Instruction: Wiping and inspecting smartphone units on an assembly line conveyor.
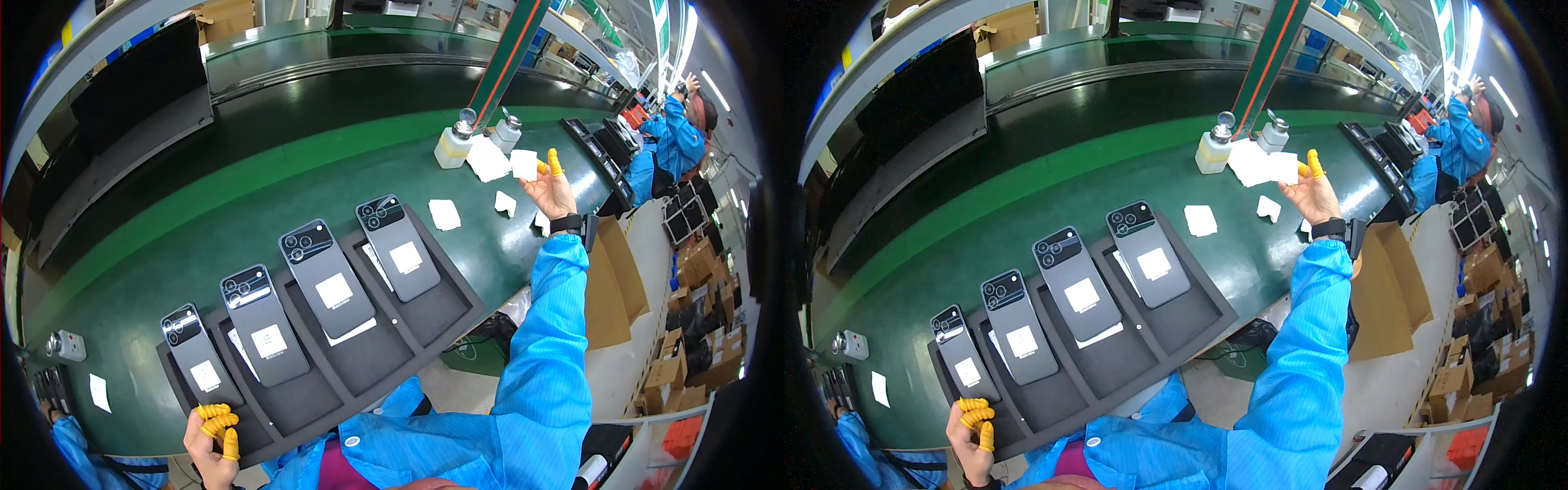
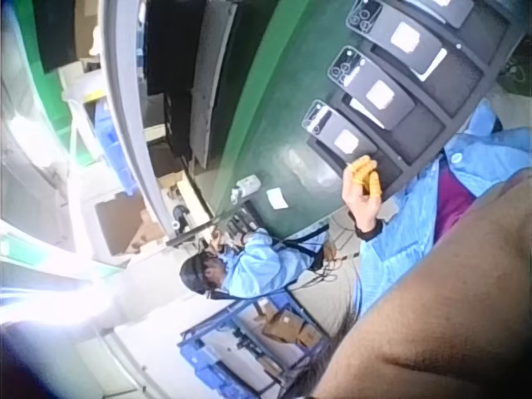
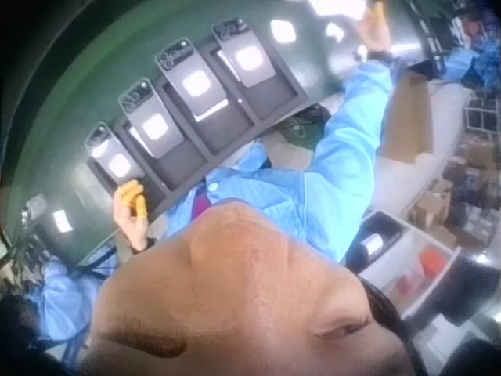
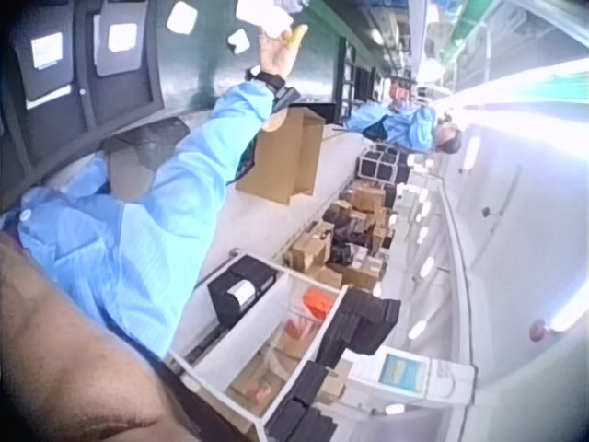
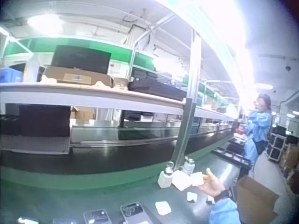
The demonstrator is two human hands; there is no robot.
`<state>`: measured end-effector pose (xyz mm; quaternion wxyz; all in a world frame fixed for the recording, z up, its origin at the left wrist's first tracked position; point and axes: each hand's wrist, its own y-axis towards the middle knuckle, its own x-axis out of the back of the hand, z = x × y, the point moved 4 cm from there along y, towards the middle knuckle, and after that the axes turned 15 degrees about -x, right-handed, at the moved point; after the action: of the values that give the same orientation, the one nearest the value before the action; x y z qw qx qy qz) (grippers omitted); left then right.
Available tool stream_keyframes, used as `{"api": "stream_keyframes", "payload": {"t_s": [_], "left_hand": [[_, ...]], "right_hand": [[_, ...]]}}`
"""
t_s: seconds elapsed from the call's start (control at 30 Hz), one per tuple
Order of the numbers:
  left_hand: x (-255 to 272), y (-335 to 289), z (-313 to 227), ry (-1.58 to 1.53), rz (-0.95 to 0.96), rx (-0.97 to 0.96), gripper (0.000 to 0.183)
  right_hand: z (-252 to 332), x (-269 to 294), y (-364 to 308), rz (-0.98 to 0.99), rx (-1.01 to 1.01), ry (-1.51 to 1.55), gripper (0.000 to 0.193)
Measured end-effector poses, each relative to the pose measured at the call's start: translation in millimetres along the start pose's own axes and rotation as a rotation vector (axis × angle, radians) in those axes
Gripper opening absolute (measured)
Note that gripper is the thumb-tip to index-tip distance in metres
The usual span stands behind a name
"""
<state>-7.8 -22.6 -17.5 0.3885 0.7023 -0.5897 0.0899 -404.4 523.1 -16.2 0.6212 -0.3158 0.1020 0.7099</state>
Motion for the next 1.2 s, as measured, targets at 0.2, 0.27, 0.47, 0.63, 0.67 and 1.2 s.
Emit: {"api": "stream_keyframes", "payload": {"t_s": [0.2,0.27,0.47,0.63,0.67,1.2], "left_hand": [[-1.8,-8.2,7.7,0.057,-0.082,0.067,0.014],[-1.9,-8.3,8.5,0.060,-0.070,0.045,0.014],[-1.3,-11.0,9.3,0.070,-0.070,0.044,0.013],[0.6,-14.7,10.6,0.057,-0.077,0.090,0.014],[1.1,-14.1,11.3,0.070,-0.059,0.067,0.015],[3.7,-10.0,19.2,-0.018,-0.066,0.018,0.017]], "right_hand": [[-1.6,-14.5,2.8,-0.051,0.175,-0.366,0.027],[-3.6,-33.0,7.3,-0.154,0.236,-0.513,0.026],[5.8,-77.4,39.4,-0.659,0.840,-1.393,0.016],[-5.0,-110.6,66.3,-0.578,1.169,-1.757,0.015],[-7.6,-111.8,72.8,-0.624,1.092,-1.889,0.013],[4.6,-99.6,107.0,-0.549,0.825,-2.237,0.008]]}}
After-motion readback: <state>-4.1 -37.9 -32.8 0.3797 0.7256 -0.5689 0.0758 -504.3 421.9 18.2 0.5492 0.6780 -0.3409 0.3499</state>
